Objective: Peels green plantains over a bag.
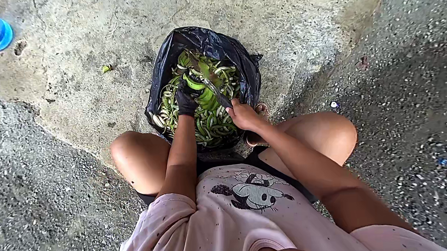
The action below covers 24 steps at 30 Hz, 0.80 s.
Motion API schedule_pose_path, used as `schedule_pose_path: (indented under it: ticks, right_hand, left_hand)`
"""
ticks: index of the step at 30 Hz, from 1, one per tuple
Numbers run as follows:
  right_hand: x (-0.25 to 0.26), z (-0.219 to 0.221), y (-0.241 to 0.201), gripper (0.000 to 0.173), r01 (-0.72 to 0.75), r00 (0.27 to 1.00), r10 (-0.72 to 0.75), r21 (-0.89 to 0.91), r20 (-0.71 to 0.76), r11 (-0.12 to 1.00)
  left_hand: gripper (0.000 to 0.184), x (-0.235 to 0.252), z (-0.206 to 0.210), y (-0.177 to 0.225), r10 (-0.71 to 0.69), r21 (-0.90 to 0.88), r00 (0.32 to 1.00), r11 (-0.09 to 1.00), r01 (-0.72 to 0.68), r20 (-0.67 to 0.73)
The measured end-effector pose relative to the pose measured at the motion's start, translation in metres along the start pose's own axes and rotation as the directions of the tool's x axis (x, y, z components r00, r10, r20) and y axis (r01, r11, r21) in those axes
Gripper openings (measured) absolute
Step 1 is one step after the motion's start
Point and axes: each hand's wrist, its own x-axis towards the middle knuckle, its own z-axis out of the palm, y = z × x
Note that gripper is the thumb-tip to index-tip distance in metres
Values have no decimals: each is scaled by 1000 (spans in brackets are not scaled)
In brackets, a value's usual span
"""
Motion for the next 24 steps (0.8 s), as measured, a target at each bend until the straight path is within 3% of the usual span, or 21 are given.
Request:
schedule_pose_path:
  ticks: [5,12,16,24]
  right_hand:
    - [7,7,-9,41,-37,999,35,-55,-38,998]
    - [5,9,-9,42,-31,999,31,24,-8,999]
    - [3,11,-10,41,-23,999,22,-9,-26,1000]
    - [0,16,-8,41,-8,998,7,-8,-60,1000]
  left_hand:
    - [44,-5,9,-6,-53,-128,997,990,58,48]
    - [46,-9,9,-10,-43,-119,997,992,50,66]
    - [45,-9,12,-11,-75,-192,996,978,81,37]
    - [44,-10,17,-13,-59,-176,998,982,63,27]
